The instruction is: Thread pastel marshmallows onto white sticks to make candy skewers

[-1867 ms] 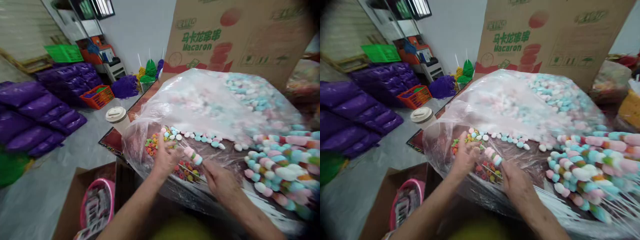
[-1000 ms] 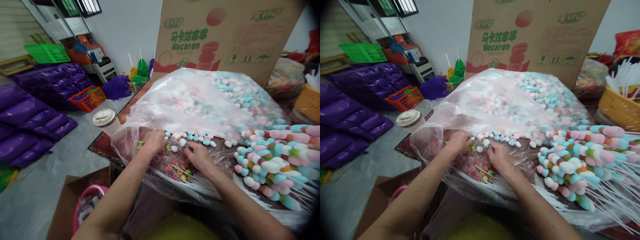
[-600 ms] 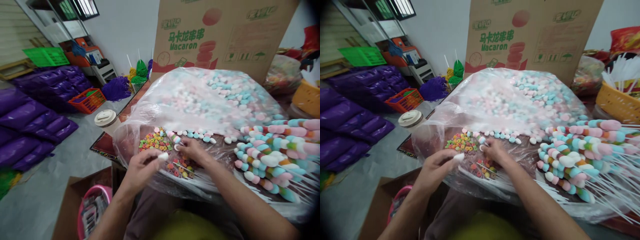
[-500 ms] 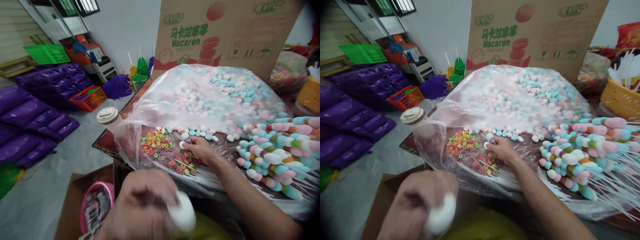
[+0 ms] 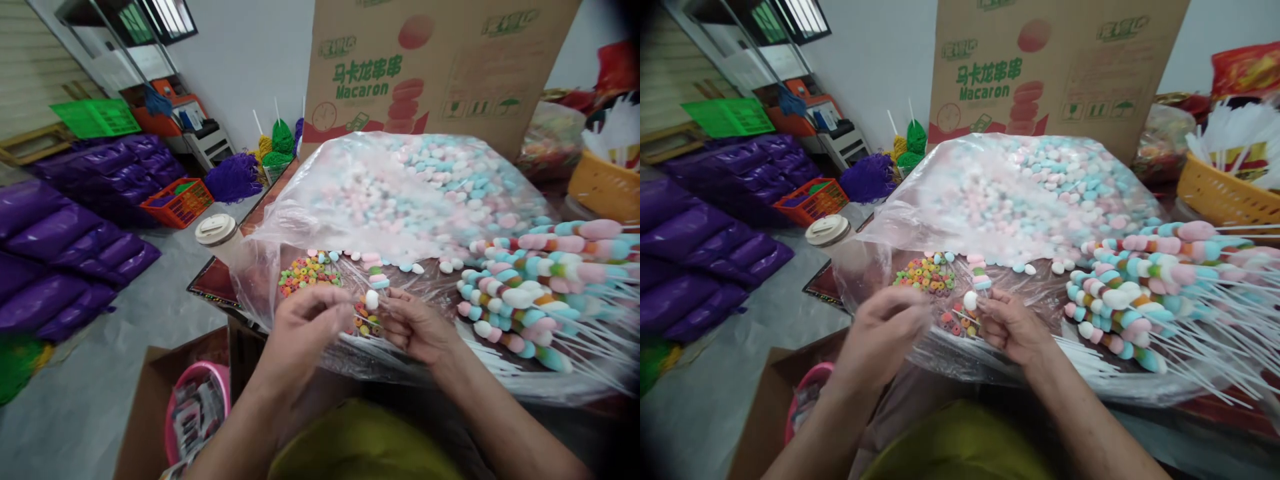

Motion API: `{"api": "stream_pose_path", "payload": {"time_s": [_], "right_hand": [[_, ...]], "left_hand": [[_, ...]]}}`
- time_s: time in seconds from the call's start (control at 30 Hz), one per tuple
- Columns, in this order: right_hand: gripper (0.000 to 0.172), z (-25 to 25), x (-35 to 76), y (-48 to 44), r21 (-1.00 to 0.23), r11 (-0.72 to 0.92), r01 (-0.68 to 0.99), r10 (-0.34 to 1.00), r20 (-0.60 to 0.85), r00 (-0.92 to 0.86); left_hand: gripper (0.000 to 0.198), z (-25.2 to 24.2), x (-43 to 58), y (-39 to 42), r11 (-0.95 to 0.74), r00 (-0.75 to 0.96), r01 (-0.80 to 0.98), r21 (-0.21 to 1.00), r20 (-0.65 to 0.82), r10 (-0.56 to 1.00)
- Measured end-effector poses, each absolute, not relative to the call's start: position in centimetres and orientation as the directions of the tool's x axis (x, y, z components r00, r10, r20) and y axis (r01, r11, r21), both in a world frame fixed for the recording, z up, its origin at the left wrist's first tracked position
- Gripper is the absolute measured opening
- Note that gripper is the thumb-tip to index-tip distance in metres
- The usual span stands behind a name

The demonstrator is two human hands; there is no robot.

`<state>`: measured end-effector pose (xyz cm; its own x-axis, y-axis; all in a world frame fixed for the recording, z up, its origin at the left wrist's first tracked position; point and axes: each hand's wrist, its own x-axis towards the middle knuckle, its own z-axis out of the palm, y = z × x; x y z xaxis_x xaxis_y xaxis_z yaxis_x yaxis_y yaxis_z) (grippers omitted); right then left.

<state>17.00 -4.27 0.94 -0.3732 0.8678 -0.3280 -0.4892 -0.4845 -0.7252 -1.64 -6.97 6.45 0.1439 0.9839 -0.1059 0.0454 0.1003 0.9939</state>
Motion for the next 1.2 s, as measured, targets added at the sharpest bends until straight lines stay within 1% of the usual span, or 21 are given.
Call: {"api": "stream_pose_path", "payload": {"time_s": [0.07,0.17,0.2,0.27,0.3,0.37,0.43,0.5,0.53,0.6,0.67,0.7,0.77,0.8,0.87,0.93,0.97,1.03,1.07,1.1,1.2], "right_hand": [[0.027,0.8,16.4,-4.6,-0.709,-0.517,-0.480,0.847,-0.343,-0.407],[0.026,0.6,15.3,-5.0,-0.729,-0.543,-0.417,0.827,-0.378,-0.417],[0.026,0.5,15.1,-5.1,-0.750,-0.535,-0.388,0.831,-0.384,-0.403],[0.026,0.4,15.1,-5.2,-0.825,-0.487,-0.285,0.857,-0.390,-0.335],[0.026,0.4,15.3,-5.3,-0.875,-0.441,-0.197,0.881,-0.381,-0.281],[0.025,0.3,16.3,-5.5,-0.950,-0.307,0.055,0.934,-0.312,-0.174],[0.026,0.3,17.6,-6.0,-0.937,-0.166,0.307,0.966,-0.217,-0.139],[0.029,0.1,19.1,-6.9,-0.883,-0.103,0.459,0.968,-0.196,-0.159],[0.031,0.0,19.8,-7.5,-0.861,-0.105,0.497,0.964,-0.210,-0.161],[0.035,-0.2,21.1,-8.8,-0.831,-0.139,0.538,0.954,-0.258,-0.153],[0.038,-0.3,22.1,-10.0,-0.821,-0.149,0.551,0.949,-0.276,-0.154],[0.038,-0.3,22.5,-10.4,-0.824,-0.140,0.549,0.950,-0.269,-0.161],[0.038,-0.2,23.4,-11.1,-0.831,-0.122,0.542,0.952,-0.252,-0.172],[0.038,-0.1,23.9,-11.3,-0.831,-0.120,0.544,0.957,-0.243,-0.161],[0.039,-0.1,24.6,-11.6,-0.813,-0.131,0.568,0.966,-0.233,-0.110],[0.040,-0.1,24.8,-11.7,-0.793,-0.148,0.591,0.970,-0.232,-0.069],[0.040,-0.1,24.7,-11.6,-0.791,-0.146,0.594,0.969,-0.235,-0.075],[0.038,-0.1,23.8,-10.9,-0.799,-0.102,0.592,0.963,-0.229,-0.144],[0.037,0.0,23.1,-10.3,-0.801,-0.065,0.595,0.960,-0.214,-0.183],[0.036,0.2,22.3,-9.5,-0.798,-0.024,0.603,0.959,-0.188,-0.211],[0.034,0.6,20.2,-7.1,-0.778,0.053,0.626,0.964,-0.124,-0.236]], "left_hand": [[0.028,4.9,0.0,-4.9,0.039,0.181,0.103,0.994,-0.058,0.982],[0.022,2.2,1.1,-4.0,-0.039,0.266,0.143,0.989,-0.001,0.964],[0.019,1.4,1.2,-4.1,-0.015,0.256,0.126,0.992,-0.017,0.966],[0.018,0.5,0.8,-4.0,0.114,0.179,0.013,0.993,-0.114,0.977],[0.019,0.3,0.5,-3.9,0.199,0.134,-0.083,0.976,-0.187,0.973],[0.024,0.4,-0.5,-3.4,0.333,0.078,-0.285,0.899,-0.325,0.943],[0.028,1.0,-1.5,-2.9,0.393,0.071,-0.413,0.821,-0.402,0.913],[0.033,1.6,-2.3,-2.8,0.412,0.100,-0.435,0.800,-0.412,0.906],[0.034,1.9,-2.4,-2.8,0.413,0.124,-0.421,0.808,-0.400,0.908],[0.030,2.5,-2.4,-2.4,0.410,0.184,-0.371,0.833,-0.367,0.912],[0.024,3.4,-2.0,-1.0,0.349,0.208,-0.307,0.885,-0.295,0.932],[0.022,4.0,-1.9,0.3,0.281,0.190,-0.279,0.918,-0.234,0.953],[0.022,5.6,-1.8,3.5,0.058,0.098,-0.233,0.971,-0.036,0.995],[0.022,6.4,-2.1,5.3,-0.045,0.041,-0.258,0.965,0.058,0.998],[0.022,7.9,-2.9,8.5,-0.161,-0.076,-0.306,0.938,0.145,0.987],[0.023,8.4,-4.1,10.3,-0.213,-0.169,-0.239,0.947,0.175,0.970],[0.023,8.3,-4.7,10.6,-0.200,-0.187,-0.142,0.969,0.172,0.967],[0.021,7.1,-5.4,9.8,-0.100,-0.145,0.131,0.986,0.119,0.982],[0.019,6.2,-5.5,8.9,-0.036,-0.097,0.294,0.955,0.067,0.993],[0.017,5.3,-5.3,7.8,0.006,-0.049,0.398,0.918,0.015,0.999],[0.010,2.7,-3.9,4.7,0.029,0.034,0.532,0.846,-0.056,0.998]]}}
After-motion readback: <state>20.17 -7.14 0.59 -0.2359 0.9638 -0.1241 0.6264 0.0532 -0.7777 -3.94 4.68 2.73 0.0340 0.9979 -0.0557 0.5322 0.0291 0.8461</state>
